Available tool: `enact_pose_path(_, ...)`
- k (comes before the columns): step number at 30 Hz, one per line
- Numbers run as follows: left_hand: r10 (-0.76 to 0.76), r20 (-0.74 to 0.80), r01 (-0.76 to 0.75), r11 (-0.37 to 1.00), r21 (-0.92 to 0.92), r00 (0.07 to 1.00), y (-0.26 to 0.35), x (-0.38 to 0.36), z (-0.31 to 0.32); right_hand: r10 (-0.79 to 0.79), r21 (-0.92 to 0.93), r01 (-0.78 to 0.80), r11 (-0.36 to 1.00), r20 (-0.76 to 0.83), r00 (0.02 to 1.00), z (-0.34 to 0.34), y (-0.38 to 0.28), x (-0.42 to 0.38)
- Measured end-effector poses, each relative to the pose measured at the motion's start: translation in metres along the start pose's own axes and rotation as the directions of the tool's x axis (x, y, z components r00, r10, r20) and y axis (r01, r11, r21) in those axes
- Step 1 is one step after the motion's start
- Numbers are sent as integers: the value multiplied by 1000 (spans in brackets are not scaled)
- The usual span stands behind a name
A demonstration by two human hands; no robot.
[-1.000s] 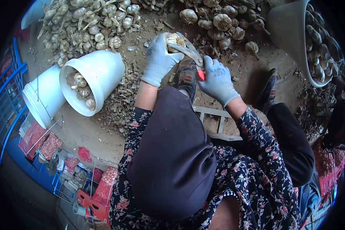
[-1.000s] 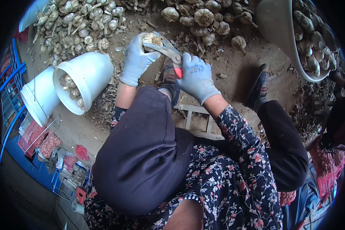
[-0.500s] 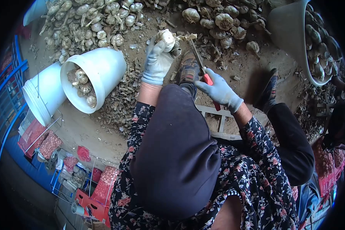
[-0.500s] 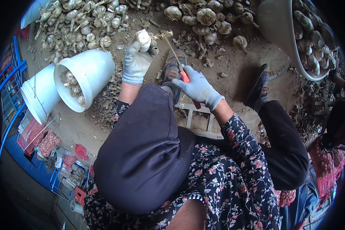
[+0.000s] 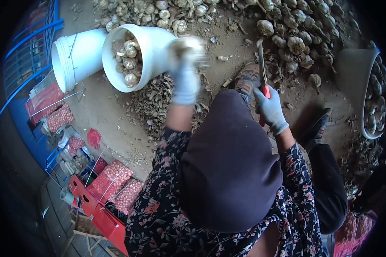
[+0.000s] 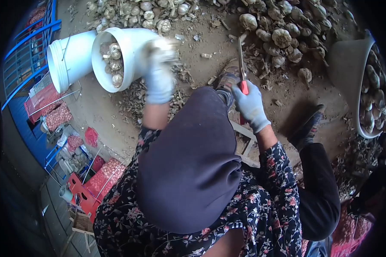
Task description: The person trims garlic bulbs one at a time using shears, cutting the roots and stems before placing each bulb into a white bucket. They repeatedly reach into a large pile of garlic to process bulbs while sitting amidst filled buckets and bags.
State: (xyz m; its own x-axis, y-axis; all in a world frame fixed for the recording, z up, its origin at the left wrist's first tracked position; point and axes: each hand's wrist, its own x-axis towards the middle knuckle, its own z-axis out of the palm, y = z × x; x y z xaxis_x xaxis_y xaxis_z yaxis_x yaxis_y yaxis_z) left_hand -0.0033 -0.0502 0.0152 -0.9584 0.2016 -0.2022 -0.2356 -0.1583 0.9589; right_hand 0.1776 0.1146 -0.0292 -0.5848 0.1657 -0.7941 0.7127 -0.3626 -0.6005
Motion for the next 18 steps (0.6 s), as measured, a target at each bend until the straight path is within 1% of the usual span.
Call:
enact_pose_path(1,266,-230,-202,942,269,936,28,3,-17,6,-23,-6,1000,0,1000,-5,4,0)
enact_pose_path(2,314,-333,-172,903,394,889,56,1,-38,0,-18,0,1000,-8,1000,-5,6,-2)
enact_pose_path(3,558,-337,-255,730,634,759,66,10,-63,50,-4,-50,999,-4,999,-8,5,-4)
enact_pose_path(4,559,-226,-22,402,915,798,78,21,-111,94,9,-94,996,-5,996,-12,4,-3)
enact_pose_path(5,515,-133,181,-44,983,847,82,30,-142,91,33,-91,995,-2,996,-13,7,-2)
enact_pose_path(6,518,-121,162,-35,986,847,87,37,-117,94,6,-94,996,-8,996,-13,7,-1)
enact_pose_path(7,548,45,51,-159,986,835,93,44,-93,103,-20,-103,995,-9,995,-13,8,1)
enact_pose_path(8,554,205,-46,-287,957,807,93,46,-72,138,-90,-140,986,-25,990,-13,10,4)
enact_pose_path(9,512,251,-293,2,956,821,74,62,-62,142,-89,-144,986,-27,990,-14,12,6)
enact_pose_path(10,358,165,-250,207,946,919,56,73,-26,85,-158,-88,983,-25,996,-16,15,7)
enact_pose_path(11,288,225,-309,290,905,931,38,84,12,23,-225,-28,974,-25,999,-18,17,11)
enact_pose_path(12,312,416,-475,143,868,854,2,117,24,-23,-350,-2,937,-67,997,-21,21,14)
enact_pose_path(13,235,366,-399,107,911,900,-29,141,40,-21,-349,-8,937,-79,997,-27,20,16)
enact_pose_path(14,69,235,-239,41,970,969,-54,165,57,13,-371,-46,928,-91,996,-31,19,18)
enact_pose_path(15,-90,81,-86,-57,995,993,-74,183,68,51,-390,-88,917,-103,993,-35,17,18)
enact_pose_path(16,-101,87,-92,-51,994,991,-88,195,68,129,-322,-159,933,-115,985,-37,10,18)
enact_pose_path(17,-139,35,-50,-103,993,990,-94,203,69,133,-325,-166,931,-123,983,-38,12,20)
enact_pose_path(18,-170,-22,-5,-156,988,985,-98,208,66,93,-318,-133,939,-138,986,-40,17,24)
